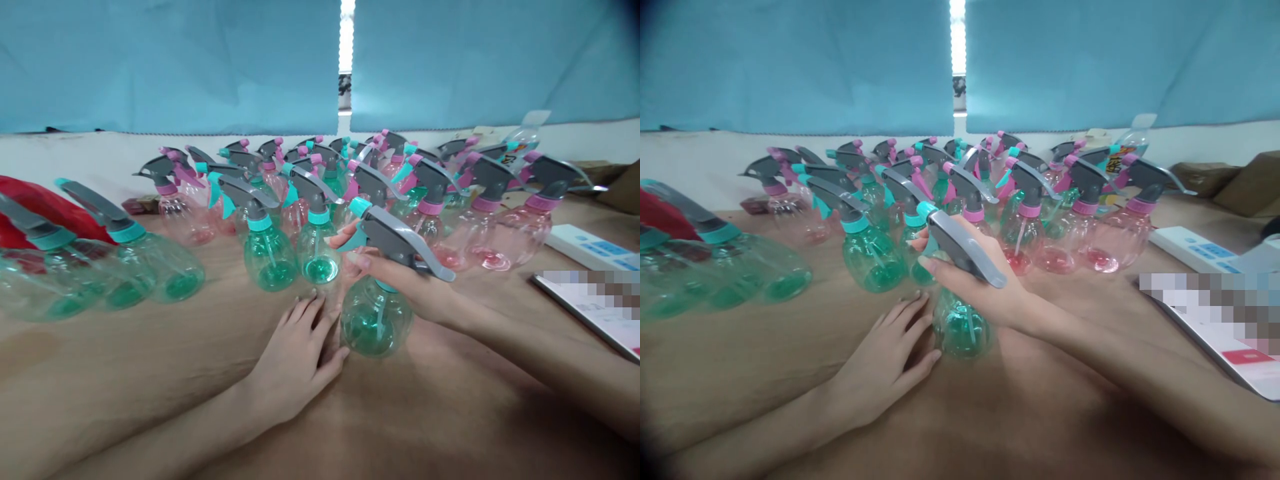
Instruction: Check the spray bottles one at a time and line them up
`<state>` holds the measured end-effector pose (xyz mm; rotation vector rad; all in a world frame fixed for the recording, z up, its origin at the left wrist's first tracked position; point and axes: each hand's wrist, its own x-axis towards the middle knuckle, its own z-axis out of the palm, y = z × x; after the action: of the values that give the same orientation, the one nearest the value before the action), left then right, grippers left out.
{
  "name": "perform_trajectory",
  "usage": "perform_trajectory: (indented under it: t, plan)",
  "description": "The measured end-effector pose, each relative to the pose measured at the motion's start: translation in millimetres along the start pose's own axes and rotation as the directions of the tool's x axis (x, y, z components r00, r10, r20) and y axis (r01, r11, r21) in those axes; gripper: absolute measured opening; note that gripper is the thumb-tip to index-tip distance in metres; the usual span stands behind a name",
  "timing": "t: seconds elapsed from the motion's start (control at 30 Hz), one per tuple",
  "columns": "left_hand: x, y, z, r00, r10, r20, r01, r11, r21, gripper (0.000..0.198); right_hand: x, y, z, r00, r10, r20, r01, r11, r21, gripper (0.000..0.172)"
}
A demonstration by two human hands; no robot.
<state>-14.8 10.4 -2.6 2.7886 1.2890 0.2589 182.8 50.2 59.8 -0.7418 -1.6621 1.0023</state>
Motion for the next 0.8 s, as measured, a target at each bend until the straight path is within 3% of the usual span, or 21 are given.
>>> perform_trajectory:
  t: [0.8]
  plan:
    - [-1.5,0.8,-0.6,1.000,0.009,-0.020,-0.010,0.999,-0.032,0.045,0.4,-0.7,1.8,1.000,0.010,-0.020,-0.010,0.999,0.030,0.018]
